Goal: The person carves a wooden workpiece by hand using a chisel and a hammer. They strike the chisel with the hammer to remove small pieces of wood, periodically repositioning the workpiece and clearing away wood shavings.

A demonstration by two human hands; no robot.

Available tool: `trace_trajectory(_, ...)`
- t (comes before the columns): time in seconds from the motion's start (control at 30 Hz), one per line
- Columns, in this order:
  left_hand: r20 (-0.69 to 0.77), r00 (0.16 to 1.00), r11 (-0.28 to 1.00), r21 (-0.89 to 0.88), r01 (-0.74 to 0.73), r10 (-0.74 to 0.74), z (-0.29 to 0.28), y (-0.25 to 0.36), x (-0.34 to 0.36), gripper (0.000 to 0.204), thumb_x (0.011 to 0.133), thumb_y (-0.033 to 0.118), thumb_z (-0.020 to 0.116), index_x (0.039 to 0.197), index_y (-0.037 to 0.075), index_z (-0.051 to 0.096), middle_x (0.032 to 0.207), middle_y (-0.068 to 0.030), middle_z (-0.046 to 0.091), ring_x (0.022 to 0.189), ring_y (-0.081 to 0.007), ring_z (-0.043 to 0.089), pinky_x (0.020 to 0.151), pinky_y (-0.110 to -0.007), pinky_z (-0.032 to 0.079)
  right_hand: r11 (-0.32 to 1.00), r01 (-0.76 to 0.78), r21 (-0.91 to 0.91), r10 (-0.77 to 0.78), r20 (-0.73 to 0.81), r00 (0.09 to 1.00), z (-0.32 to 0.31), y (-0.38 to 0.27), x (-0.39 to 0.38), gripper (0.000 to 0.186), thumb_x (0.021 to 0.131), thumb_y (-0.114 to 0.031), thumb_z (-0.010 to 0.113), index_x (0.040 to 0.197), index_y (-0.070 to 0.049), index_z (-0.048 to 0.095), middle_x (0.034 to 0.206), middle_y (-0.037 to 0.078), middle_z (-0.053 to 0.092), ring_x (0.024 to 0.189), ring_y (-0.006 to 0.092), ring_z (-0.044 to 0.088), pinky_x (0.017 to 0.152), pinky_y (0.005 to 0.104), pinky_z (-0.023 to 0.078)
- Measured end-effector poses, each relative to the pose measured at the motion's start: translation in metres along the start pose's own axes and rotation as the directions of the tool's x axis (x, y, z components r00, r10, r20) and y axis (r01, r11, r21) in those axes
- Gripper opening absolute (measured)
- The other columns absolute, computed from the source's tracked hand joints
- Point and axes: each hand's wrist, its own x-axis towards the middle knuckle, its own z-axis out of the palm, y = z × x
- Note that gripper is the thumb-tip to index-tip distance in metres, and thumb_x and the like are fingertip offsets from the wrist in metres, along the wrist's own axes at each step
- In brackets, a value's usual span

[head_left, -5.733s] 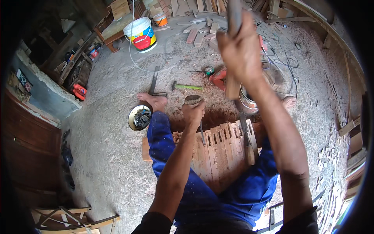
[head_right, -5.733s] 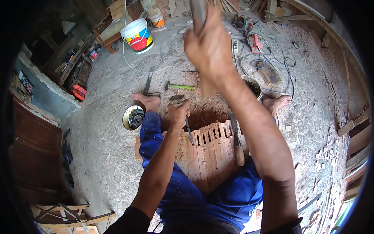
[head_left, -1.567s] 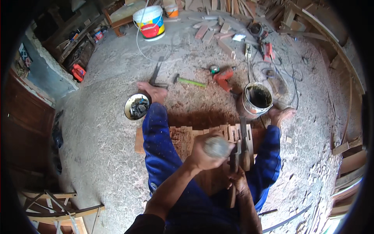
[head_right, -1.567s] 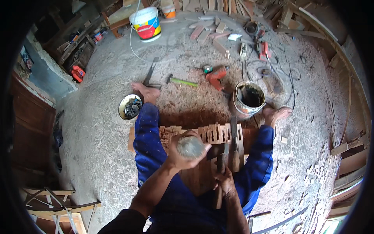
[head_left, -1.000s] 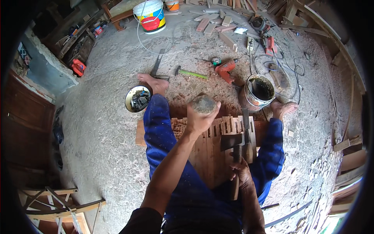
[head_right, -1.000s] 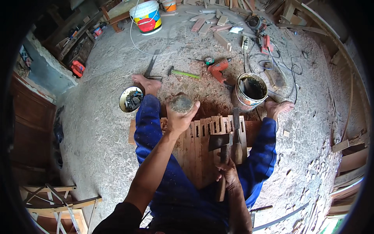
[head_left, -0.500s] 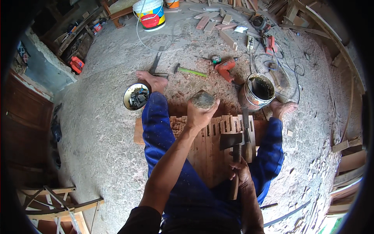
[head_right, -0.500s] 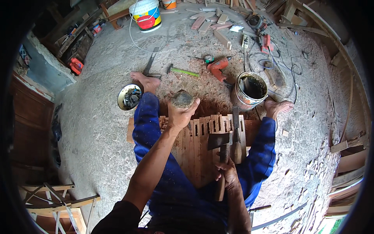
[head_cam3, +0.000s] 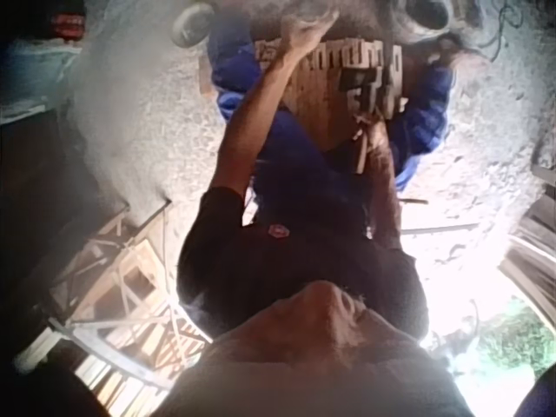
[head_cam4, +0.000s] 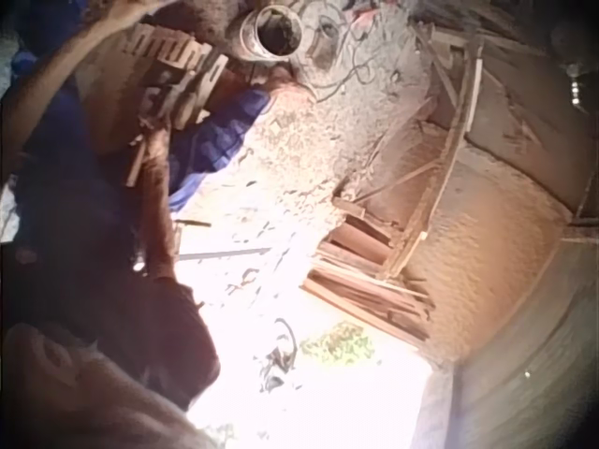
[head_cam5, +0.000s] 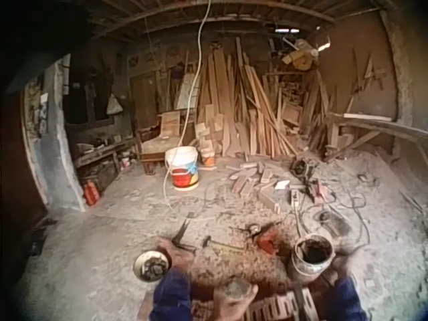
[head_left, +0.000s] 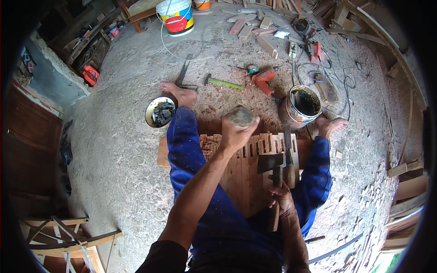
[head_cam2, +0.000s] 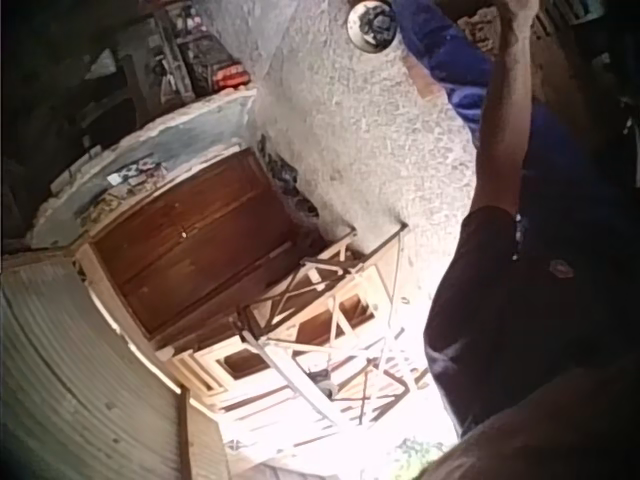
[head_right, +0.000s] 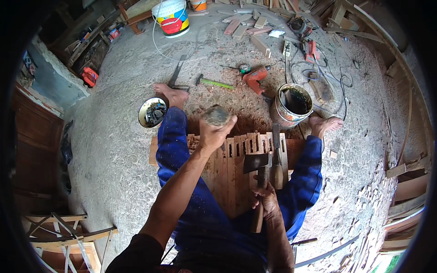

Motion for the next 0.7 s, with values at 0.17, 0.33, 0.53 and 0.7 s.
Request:
trace_trajectory(0.17,0.059,0.99,0.991,0.03,0.13,-0.131,-0.006,-0.002,0.002,0.017,0.084,0.006,0.076,0.076,0.002,0.062,0.064,0.0003,0.059,0.055,-0.0099,0.053,0.053,-0.03,0.044,0.939,0.154,-0.307,-0.163,-0.004,0.987,0.018,-0.003,-0.004,0.053,0.08,-0.003,0.068,0.128,-0.003,0.047,0.063,0.005,0.052,0.043,0.0154,0.05,0.039,0.0291,0.044)
trace_trajectory(0.33,0.124,0.977,0.985,0.028,0.169,-0.172,-0.01,-0.001,0.001,0.014,0.083,0.005,0.076,0.08,0.001,0.063,0.068,-0.0012,0.064,0.06,-0.0117,0.059,0.058,-0.031,0.048,0.573,0.29,-0.767,-0.336,0.103,0.936,0.064,-0.059,-0.023,0.06,0.082,-0.009,0.071,0.135,0.002,0.043,0.07,0.012,0.062,0.055,0.0213,0.062,0.052,0.0338,0.049)
trace_trajectory(0.53,0.011,0.97,0.97,-0.031,0.242,-0.242,-0.006,0.003,-0.007,0.011,0.081,0.005,0.077,0.085,0.002,0.066,0.079,-0.0041,0.07,0.072,-0.0121,0.066,0.066,-0.029,0.052,0.113,0.444,-0.889,-0.419,0.363,0.832,0.123,-0.132,-0.05,0.067,0.084,-0.006,0.066,0.145,-0.004,0.038,0.089,0.03,0.066,0.084,0.0471,0.068,0.071,0.0462,0.053)
trace_trajectory(0.7,0.023,0.979,0.978,-0.04,0.205,-0.204,-0.009,-0.006,-0.003,0.012,0.081,0.004,0.076,0.084,0.0,0.065,0.081,-0.005,0.07,0.071,-0.0129,0.065,0.066,-0.03,0.052,-0.189,0.543,-0.818,-0.423,0.567,0.706,0.134,-0.152,-0.041,0.071,0.08,-0.002,0.064,0.146,-0.005,0.037,0.089,0.032,0.065,0.085,0.0496,0.065,0.072,0.0519,0.052)
